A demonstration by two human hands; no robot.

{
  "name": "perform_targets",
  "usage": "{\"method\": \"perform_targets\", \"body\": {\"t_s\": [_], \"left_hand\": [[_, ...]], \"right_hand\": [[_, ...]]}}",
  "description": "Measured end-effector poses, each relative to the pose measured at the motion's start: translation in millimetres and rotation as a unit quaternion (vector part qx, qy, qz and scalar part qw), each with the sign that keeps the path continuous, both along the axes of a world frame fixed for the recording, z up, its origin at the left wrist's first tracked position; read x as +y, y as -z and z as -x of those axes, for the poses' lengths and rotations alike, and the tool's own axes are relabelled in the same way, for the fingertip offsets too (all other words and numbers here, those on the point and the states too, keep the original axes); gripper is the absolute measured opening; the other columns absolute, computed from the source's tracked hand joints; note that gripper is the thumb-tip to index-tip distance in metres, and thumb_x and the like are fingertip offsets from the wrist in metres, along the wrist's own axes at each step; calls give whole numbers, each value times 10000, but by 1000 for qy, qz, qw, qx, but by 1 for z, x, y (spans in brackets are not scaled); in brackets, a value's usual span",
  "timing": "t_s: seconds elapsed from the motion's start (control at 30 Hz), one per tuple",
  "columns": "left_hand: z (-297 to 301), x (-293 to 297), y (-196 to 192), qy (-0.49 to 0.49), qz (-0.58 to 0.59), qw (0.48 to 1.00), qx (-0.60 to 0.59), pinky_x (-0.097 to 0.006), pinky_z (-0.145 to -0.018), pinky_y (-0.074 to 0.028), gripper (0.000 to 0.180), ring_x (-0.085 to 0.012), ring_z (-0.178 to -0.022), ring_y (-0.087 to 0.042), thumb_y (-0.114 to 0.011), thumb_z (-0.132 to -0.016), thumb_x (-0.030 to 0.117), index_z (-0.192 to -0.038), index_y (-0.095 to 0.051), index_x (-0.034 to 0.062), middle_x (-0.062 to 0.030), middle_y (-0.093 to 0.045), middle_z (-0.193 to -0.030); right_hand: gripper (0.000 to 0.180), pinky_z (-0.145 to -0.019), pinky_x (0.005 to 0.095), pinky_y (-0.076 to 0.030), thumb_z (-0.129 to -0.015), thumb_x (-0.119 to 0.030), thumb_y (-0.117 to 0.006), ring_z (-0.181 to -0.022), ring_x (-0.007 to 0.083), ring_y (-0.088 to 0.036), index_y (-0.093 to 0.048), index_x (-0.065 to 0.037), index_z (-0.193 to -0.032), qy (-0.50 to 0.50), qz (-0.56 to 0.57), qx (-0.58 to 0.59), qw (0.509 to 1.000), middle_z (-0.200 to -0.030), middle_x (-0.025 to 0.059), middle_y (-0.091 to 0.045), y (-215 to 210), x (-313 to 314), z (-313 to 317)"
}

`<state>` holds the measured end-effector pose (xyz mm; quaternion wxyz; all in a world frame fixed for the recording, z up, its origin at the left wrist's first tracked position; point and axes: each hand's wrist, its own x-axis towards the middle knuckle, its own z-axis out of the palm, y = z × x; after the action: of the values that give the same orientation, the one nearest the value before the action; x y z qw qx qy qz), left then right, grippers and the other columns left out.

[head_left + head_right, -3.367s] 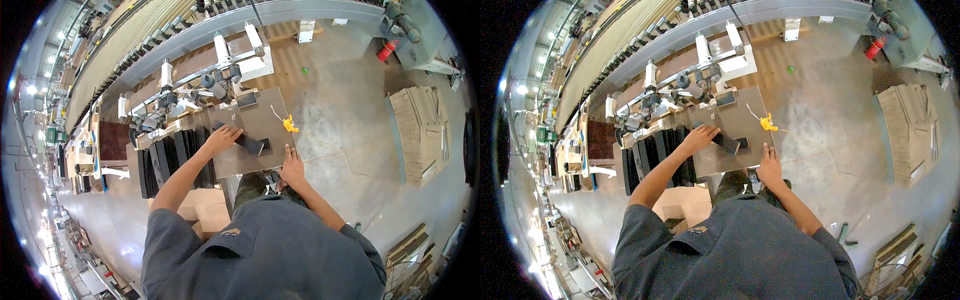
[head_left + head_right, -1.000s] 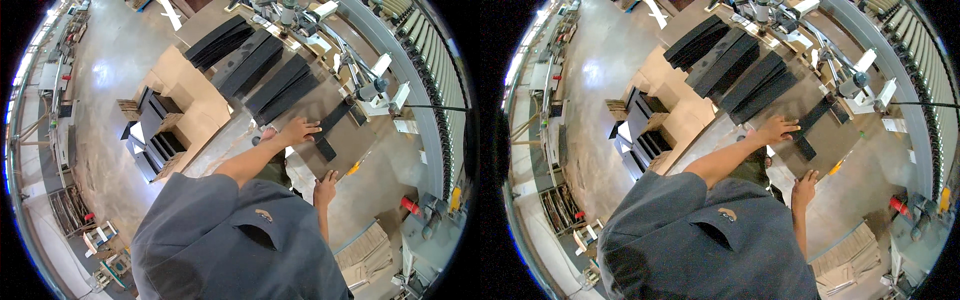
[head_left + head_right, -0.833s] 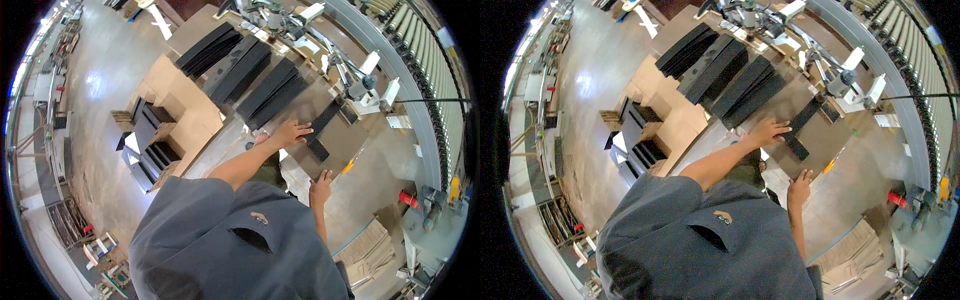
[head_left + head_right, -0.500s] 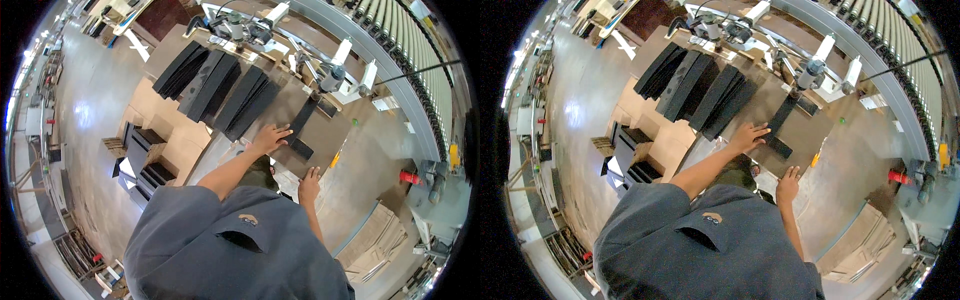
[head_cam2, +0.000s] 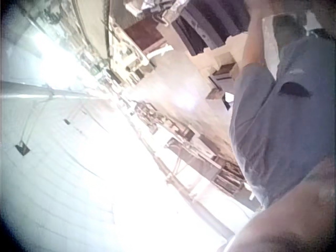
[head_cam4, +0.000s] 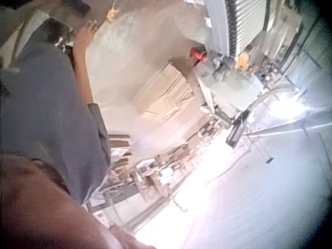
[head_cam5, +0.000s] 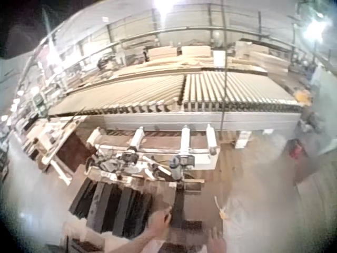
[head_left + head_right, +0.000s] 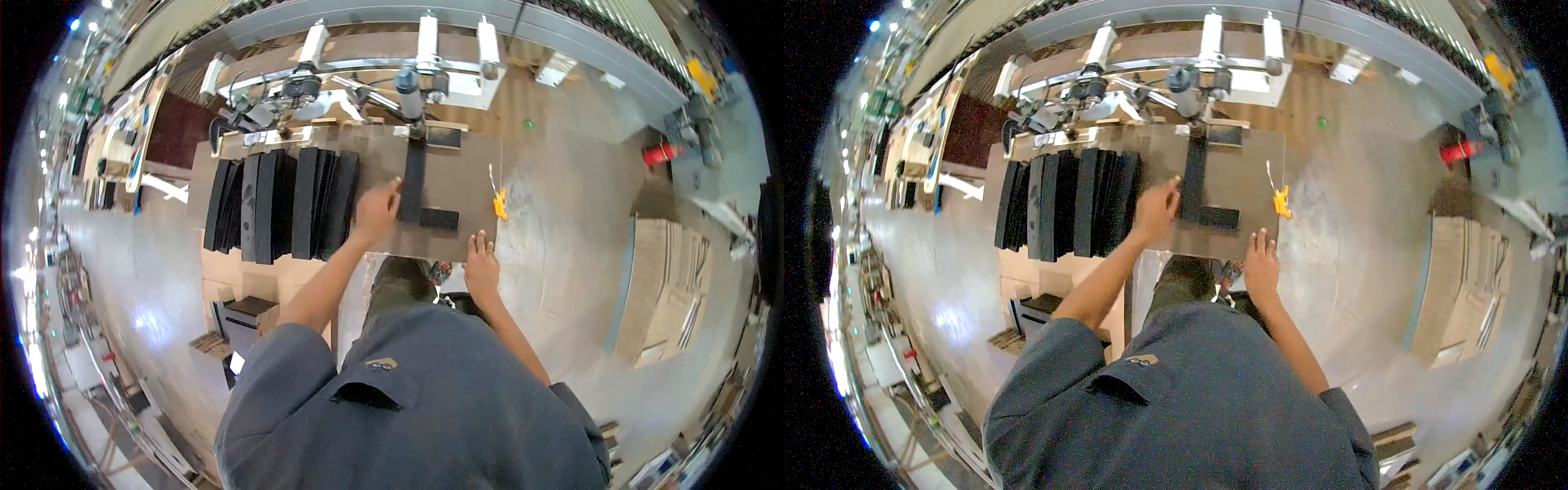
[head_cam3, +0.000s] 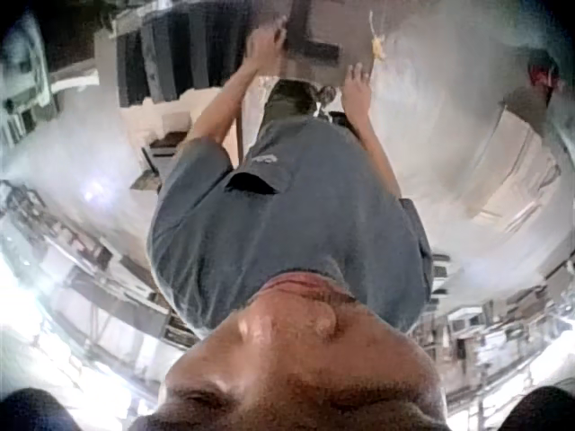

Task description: The person applies adhesive from a bottle to the surfaces of black foam blocks and joins them to form L-shaped structures, stacking the finished pieces on a workbench.

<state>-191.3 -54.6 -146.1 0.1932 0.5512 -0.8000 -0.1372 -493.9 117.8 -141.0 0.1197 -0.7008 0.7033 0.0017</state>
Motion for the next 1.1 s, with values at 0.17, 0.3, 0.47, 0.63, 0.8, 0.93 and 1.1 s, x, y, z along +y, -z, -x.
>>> {"method": "perform_targets", "body": {"t_s": [0.17,0.3,0.47,0.63,0.8,0.93,1.1], "left_hand": [[57,-41,-31,-67,-119,987,-81,-516,-849,-638,795,-417,-998,-782,-713,-1058,534,-1679,-477,97,-216,-783,-1135],[83,-44,-23,-76,-127,978,-144,-540,-850,-653,935,-449,-994,-792,-782,-965,566,-1705,-433,114,-254,-707,-1300],[74,-34,-23,-100,-117,974,-168,-551,-842,-653,979,-462,-995,-785,-841,-873,480,-1697,-443,130,-225,-656,-1290],[34,14,-62,-116,-100,984,-95,-539,-870,-636,924,-441,-1032,-766,-803,-842,429,-1678,-497,181,-207,-661,-1280],[-32,67,-106,-166,1,982,-86,-536,-744,-624,718,-410,-848,-739,-797,-813,333,-1515,-683,230,-152,-631,-1080],[-61,71,-100,-158,96,968,-171,-495,-836,-561,547,-343,-943,-707,-798,-785,279,-1318,-783,157,-133,-651,-1039],[-78,64,-71,-194,69,941,-269,-474,-1011,-465,273,-311,-1146,-622,-731,-885,175,-1142,-806,120,-100,-663,-1204]], "right_hand": [[895,-1080,504,-611,-791,-199,-924,-1424,509,-599,-547,9,-1576,18,21,-25,999,-1680,253,-502,1,4,6],[886,-1107,498,-596,-799,-138,-904,-1443,511,-600,-537,-6,-1595,17,18,-39,999,-1708,240,-485,-7,2,5],[826,-1096,481,-607,-885,-157,-851,-1452,483,-613,-517,-47,-1632,13,3,-10,1000,-1746,203,-465,2,1,5],[1038,-1136,497,-582,-753,-179,-962,-1475,498,-586,-476,-29,-1657,23,-7,-35,999,-1777,219,-408,16,4,9],[954,-1129,501,-577,-832,-220,-904,-1482,488,-582,-478,-41,-1667,18,-21,-34,999,-1786,205,-403,8,4,4],[885,-1127,473,-585,-894,-279,-889,-1498,457,-578,-499,-89,-1665,4,-22,-3,1000,-1785,163,-421,10,2,9],[861,-1055,492,-621,-909,-310,-885,-1492,436,-590,-511,-89,-1652,-16,-39,8,999,-1783,159,-424,0,0,10]]}}
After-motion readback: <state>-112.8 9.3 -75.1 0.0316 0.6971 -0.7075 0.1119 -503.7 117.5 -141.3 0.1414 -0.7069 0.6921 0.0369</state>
